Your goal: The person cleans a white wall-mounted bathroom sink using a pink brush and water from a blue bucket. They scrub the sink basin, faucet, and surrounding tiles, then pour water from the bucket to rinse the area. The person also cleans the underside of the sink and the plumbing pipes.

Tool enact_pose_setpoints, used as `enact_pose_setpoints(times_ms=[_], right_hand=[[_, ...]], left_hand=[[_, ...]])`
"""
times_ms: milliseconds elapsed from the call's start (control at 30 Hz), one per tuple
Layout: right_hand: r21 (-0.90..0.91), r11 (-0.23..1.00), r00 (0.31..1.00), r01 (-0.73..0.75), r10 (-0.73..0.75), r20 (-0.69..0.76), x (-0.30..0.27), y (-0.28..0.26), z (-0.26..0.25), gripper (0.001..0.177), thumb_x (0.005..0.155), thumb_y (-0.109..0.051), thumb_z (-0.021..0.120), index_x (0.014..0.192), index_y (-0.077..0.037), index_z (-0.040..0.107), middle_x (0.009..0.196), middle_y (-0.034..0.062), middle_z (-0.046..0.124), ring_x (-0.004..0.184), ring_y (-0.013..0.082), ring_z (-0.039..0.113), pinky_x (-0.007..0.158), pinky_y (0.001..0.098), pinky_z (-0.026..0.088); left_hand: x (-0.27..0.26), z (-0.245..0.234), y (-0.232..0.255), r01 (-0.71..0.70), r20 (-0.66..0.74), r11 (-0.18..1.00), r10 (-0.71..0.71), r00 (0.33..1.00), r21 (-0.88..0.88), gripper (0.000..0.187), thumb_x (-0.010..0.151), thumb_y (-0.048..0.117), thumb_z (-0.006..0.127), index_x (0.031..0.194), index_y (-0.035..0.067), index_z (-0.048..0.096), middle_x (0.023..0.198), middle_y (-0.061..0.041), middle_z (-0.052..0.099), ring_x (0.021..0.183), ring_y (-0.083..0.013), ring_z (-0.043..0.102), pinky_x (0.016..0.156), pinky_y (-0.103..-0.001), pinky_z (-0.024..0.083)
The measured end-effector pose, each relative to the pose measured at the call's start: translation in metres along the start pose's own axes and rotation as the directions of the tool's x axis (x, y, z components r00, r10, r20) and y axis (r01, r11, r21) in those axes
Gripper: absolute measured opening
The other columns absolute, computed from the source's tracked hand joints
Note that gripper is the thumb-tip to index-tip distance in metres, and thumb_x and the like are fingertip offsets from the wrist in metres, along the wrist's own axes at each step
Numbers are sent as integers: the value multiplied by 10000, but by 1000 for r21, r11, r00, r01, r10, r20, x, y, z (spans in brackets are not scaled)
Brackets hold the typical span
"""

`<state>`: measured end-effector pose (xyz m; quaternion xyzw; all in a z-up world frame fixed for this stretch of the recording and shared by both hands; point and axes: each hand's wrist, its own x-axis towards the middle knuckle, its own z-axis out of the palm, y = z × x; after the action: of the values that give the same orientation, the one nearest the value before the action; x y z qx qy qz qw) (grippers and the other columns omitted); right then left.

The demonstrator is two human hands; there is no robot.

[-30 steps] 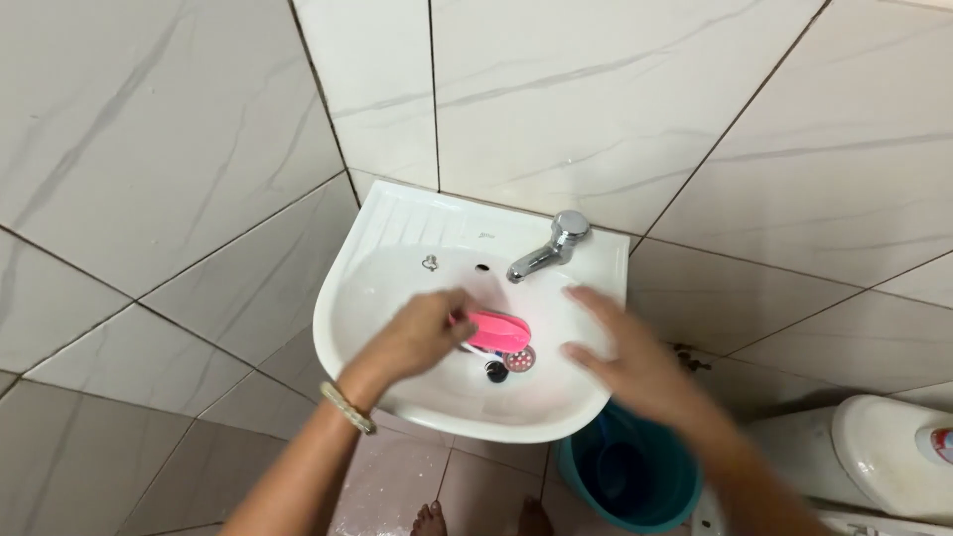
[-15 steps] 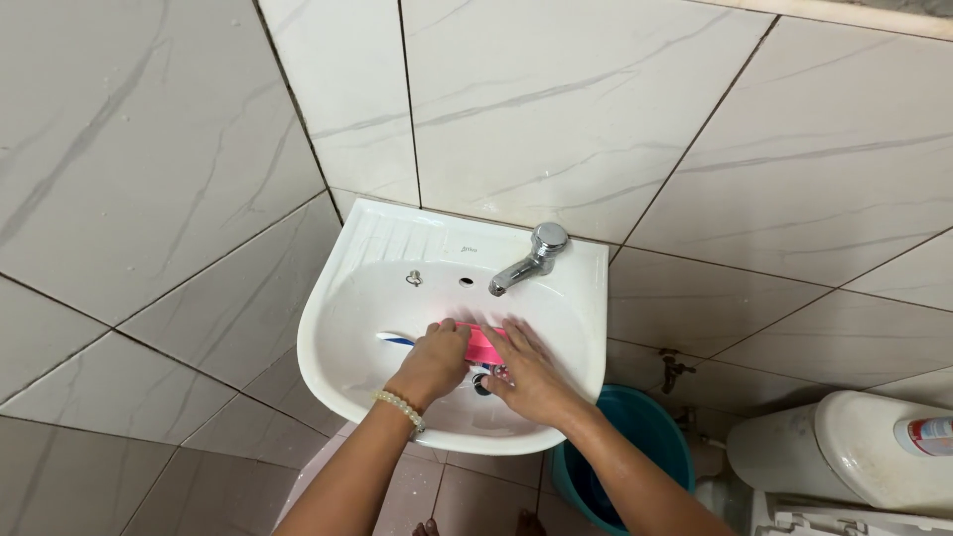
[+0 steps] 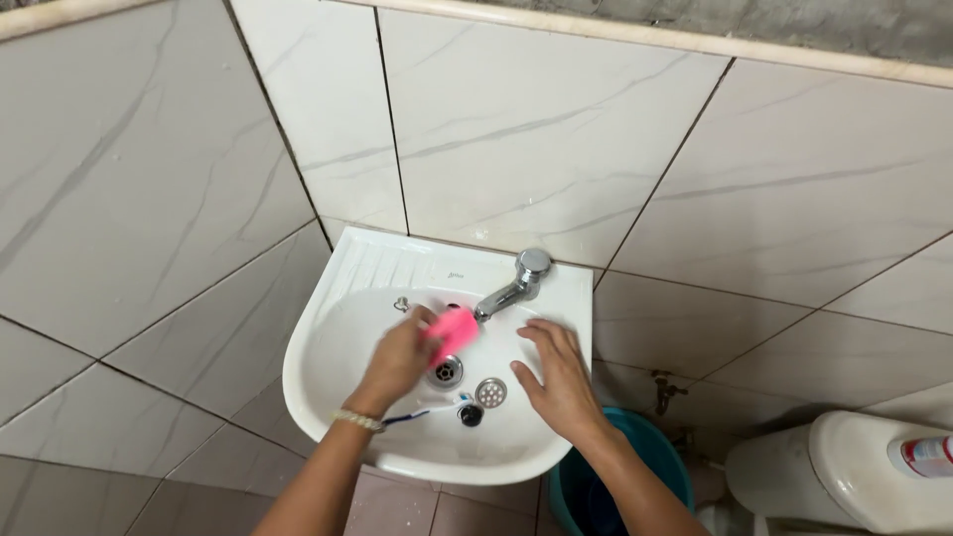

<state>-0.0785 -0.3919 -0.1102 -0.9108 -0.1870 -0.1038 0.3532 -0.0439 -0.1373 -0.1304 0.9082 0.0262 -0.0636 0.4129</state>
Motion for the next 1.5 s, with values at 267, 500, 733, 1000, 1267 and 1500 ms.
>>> enact_pose_setpoints(times_ms=[267, 500, 733, 1000, 1267, 1500], right_hand=[[-111, 994, 995, 25, -36, -94, 39, 32, 10, 544, 820, -157, 757, 1294, 28, 564, 1322, 202, 560, 1222, 398, 496, 1047, 462, 410], [-110, 994, 999, -29, 25, -35, 55, 48, 8, 483, 817, -189, 786, 1210, 12, 589, 1264, 195, 588, 1206, 392, 509, 1034, 454, 426], [-2, 994, 965, -108, 104, -239, 73, 52, 28, 689, 752, -172, 852, 1294, 56, 493, 1217, 214, 602, 1186, 380, 517, 1019, 472, 431], [-76, 991, 979, -114, 99, -176, 85, 45, 22, 689, 697, -130, 876, 1301, 8, 575, 1238, 175, 609, 1156, 378, 506, 1025, 461, 431], [-56, 986, 980, -156, 147, -133, 89, 40, 16, 633, 713, -97, 861, 1285, -20, 602, 1209, 153, 602, 1161, 371, 501, 1016, 448, 423], [-84, 978, 975, -192, 180, -134, 88, 42, 16, 617, 701, -89, 866, 1250, -2, 600, 1212, 151, 599, 1168, 357, 504, 1032, 436, 426]], left_hand=[[55, 26, 67, -93, -237, 988, 120, 964, 124, 569, 805, 354, 806, 1257, 99, 573, 915, -182, 731, 873, -384, 709, 749, -504, 554], [81, -59, -12, 242, -423, 946, -133, 896, 217, 547, 823, 508, 758, 1130, 75, 624, 932, -188, 741, 877, -392, 717, 764, -525, 565], [84, 13, 39, 142, -280, 965, -77, 957, 219, 522, 813, 485, 761, 1135, 99, 620, 898, -199, 738, 861, -412, 710, 749, -540, 557], [95, -50, 8, 259, -409, 905, -107, 906, 337, 511, 834, 491, 715, 1125, 78, 636, 826, -180, 740, 772, -386, 729, 680, -514, 575], [87, 23, 51, -224, -178, 942, 272, 946, 250, 554, 794, 487, 780, 1211, 140, 670, 775, -151, 743, 729, -373, 714, 666, -506, 561], [84, -38, 24, 288, -486, 926, -140, 863, 244, 523, 830, 544, 777, 1081, 94, 686, 829, -183, 734, 790, -387, 722, 723, -510, 566]])
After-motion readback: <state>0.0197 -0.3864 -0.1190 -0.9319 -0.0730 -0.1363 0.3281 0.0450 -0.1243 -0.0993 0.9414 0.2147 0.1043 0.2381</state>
